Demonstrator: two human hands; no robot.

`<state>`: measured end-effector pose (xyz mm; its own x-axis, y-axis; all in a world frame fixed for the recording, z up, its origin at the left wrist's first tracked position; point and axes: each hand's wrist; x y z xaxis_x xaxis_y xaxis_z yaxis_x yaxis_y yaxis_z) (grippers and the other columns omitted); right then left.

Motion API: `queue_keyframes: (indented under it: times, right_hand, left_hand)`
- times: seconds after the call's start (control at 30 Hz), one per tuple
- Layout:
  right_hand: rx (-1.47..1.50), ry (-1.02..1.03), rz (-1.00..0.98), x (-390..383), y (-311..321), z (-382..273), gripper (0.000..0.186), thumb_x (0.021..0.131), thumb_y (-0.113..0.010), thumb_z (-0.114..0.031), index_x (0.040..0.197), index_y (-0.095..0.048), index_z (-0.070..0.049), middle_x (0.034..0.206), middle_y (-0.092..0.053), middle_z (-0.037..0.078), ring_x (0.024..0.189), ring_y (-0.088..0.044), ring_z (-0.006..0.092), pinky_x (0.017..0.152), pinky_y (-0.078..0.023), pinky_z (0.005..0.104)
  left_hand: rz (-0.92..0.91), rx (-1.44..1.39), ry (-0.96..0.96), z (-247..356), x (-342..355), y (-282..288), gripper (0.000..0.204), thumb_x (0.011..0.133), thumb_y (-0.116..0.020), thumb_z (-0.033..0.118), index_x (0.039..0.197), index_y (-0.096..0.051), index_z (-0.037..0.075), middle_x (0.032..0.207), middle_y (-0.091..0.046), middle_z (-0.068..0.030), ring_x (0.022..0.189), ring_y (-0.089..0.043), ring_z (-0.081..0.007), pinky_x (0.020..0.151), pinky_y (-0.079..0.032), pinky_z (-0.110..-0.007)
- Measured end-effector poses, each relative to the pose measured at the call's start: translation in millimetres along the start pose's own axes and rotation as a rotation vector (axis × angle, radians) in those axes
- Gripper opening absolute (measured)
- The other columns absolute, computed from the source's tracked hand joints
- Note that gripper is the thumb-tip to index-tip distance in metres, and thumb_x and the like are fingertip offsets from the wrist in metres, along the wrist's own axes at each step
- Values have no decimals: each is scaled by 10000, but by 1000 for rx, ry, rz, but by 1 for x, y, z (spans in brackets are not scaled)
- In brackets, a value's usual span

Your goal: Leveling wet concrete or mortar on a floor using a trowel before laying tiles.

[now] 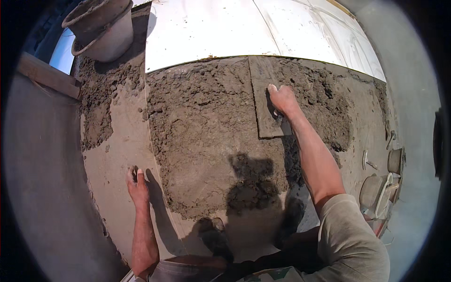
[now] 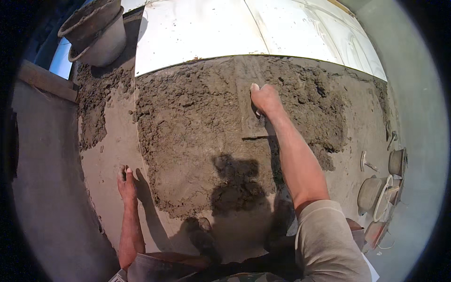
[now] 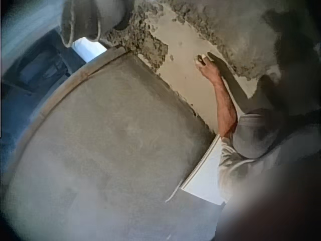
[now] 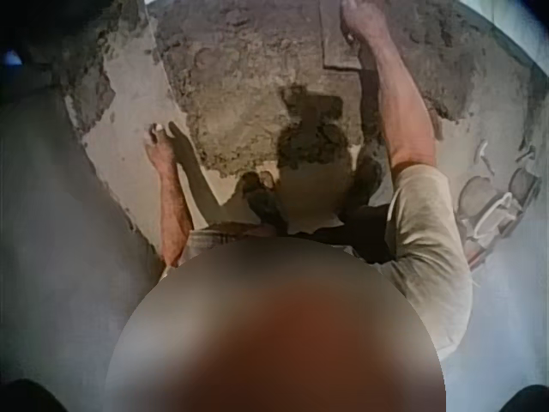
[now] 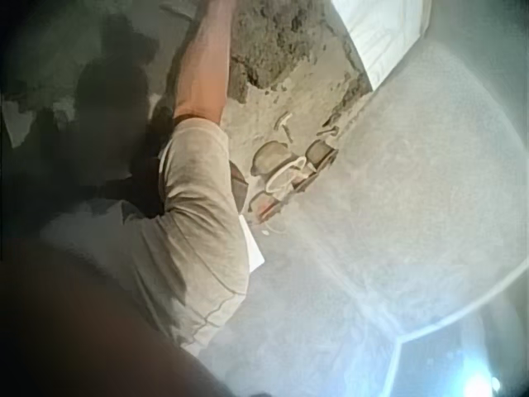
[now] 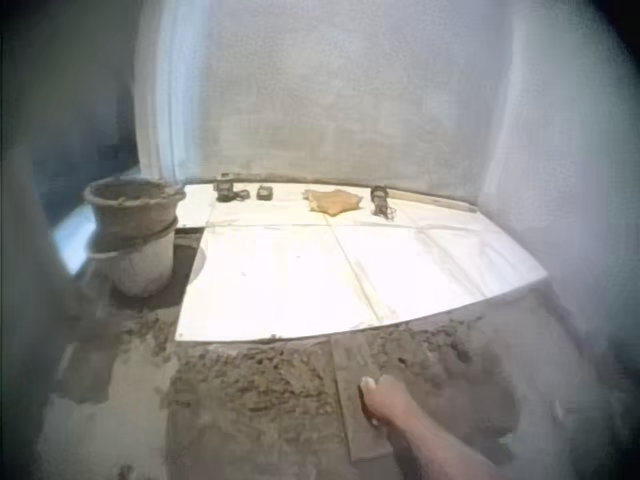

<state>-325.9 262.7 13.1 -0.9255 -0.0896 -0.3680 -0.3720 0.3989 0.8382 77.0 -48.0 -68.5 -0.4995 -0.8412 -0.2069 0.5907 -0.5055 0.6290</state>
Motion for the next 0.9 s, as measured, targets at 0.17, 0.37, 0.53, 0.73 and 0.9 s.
queue_keyframes:
  times: [0.17,0.37,0.53,0.73,0.9]
  right_hand:
    - [92,-12,4,-21,-19,-27,561,909,-503,-413,974,-630,130,995,-618,339,993,-612,438,878,-479,449]
    - [113,28,-88,-56,-44,-78,503,952,-454,-382,972,-647,82,922,-665,262,912,-660,349,844,-505,425]
    - [23,115,-57,-71,-73,-104,494,962,-433,-375,923,-660,63,798,-682,185,768,-675,277,765,-522,407]
    - [208,51,-223,-89,-70,-125,506,951,-458,-393,898,-661,67,769,-665,200,810,-674,290,777,-522,411]
    - [215,65,-303,-103,-82,-136,515,950,-469,-402,1035,-619,84,898,-670,231,897,-664,327,802,-522,443]
  left_hand:
    - [10,-52,14,9,-1,2,497,943,-544,260,1298,-452,-75,1308,-493,-212,1217,-486,-292,1035,-370,-370]
    - [21,2,-2,9,-4,5,493,942,-542,249,1302,-452,-76,1342,-468,-221,1249,-461,-291,1057,-345,-373]
    - [29,2,-22,6,-1,3,490,935,-548,251,1283,-463,-83,1324,-478,-220,1243,-465,-296,1059,-344,-374]
    - [19,-59,-13,-1,0,-3,497,926,-560,251,1282,-465,-82,1309,-494,-229,1221,-487,-298,1044,-361,-375]
    - [40,-105,-29,16,-5,-11,496,920,-568,256,1276,-475,-78,1301,-501,-226,1202,-499,-303,1032,-373,-375]
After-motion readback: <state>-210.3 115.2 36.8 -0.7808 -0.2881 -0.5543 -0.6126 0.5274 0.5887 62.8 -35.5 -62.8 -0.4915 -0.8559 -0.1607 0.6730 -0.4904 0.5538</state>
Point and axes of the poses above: each hand's wrist, its own x-axis towards the middle knuckle, its own y-axis out of the back of the hand, z = x × y
